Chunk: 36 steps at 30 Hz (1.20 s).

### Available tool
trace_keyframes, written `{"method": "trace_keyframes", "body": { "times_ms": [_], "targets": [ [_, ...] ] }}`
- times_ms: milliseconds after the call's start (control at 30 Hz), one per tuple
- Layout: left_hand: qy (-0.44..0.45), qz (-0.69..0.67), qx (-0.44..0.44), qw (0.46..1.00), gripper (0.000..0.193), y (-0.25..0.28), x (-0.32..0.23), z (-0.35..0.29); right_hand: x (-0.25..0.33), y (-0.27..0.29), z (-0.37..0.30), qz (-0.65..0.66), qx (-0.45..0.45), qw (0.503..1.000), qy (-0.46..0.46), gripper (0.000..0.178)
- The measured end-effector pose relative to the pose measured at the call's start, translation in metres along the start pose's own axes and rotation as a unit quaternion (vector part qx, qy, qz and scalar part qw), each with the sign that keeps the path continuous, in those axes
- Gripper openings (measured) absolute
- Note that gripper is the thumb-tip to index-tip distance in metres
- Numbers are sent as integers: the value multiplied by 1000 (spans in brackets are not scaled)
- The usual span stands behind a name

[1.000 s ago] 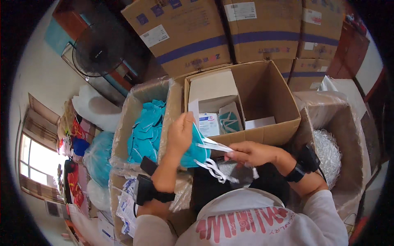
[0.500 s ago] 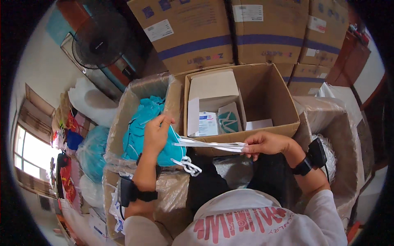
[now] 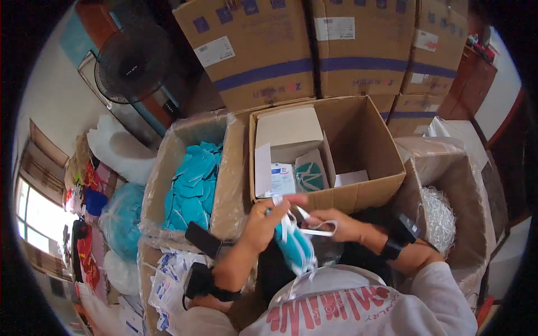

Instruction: The recorder is taking face masks from a pile and placing them into individual white packing pouches.

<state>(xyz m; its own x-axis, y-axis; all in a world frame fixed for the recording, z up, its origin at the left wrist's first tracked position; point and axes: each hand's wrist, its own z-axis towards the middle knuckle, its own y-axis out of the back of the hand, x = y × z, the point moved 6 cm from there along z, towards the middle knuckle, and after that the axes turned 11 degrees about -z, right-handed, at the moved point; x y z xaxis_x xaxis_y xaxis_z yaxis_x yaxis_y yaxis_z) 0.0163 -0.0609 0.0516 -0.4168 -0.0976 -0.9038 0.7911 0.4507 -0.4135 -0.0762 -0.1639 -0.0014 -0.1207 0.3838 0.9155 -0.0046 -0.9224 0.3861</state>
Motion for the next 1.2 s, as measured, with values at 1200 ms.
{"method": "trace_keyframes", "body": {
  "times_ms": [1200],
  "targets": [
    [218, 280, 191, 915, 34, -10, 161, -76, 8, -52, -68, -242, 361, 900, -21, 26]
  ]
}}
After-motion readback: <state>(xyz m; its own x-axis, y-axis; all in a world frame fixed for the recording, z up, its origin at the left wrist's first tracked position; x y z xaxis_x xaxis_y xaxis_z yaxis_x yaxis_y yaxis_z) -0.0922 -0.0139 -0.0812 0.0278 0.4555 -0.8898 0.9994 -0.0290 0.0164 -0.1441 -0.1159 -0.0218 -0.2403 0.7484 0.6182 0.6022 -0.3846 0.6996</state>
